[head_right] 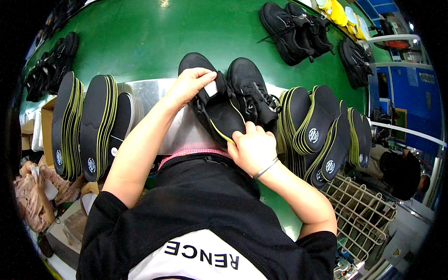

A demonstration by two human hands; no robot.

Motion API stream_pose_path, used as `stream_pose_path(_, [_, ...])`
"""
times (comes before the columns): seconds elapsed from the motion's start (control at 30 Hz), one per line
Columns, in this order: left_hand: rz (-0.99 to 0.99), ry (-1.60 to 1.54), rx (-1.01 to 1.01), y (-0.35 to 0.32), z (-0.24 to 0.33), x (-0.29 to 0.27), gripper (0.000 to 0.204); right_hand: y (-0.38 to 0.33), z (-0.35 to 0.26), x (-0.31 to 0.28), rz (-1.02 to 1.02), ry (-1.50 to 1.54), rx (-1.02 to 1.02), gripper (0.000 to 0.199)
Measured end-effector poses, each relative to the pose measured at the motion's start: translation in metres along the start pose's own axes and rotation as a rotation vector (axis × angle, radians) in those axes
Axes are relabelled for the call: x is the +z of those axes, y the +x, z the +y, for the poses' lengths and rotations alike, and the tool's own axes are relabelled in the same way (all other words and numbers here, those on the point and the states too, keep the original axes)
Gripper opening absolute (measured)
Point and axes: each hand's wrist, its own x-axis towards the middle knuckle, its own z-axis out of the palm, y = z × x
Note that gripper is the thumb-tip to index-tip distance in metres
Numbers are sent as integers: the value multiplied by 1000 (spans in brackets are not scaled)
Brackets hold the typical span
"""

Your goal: The person inserts insoles into black shoes on a conveyor belt and retrieves additional insoles from plastic bags on a storage rack.

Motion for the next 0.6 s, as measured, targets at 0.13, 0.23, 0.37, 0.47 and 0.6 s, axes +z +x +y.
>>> stream_pose_path(0.13, [-8,-4,-16,1,0,-1,33,25,-4,12,10,20,-29,19])
stream_pose_path(0.23, [-17,4,-32,0,2,-1,30,47,-9,29,23,24,-43,18])
stream_pose_path(0.37, [8,8,20,0,1,3,32,68,-7,63,-14,-21,-47,16])
stream_pose_path(0.47, [51,15,48,-2,0,4,33,68,-5,69,-33,-50,-97,16])
stream_pose_path(0.6, [52,21,75,-3,1,5,33,76,-3,69,-212,5,-41,16])
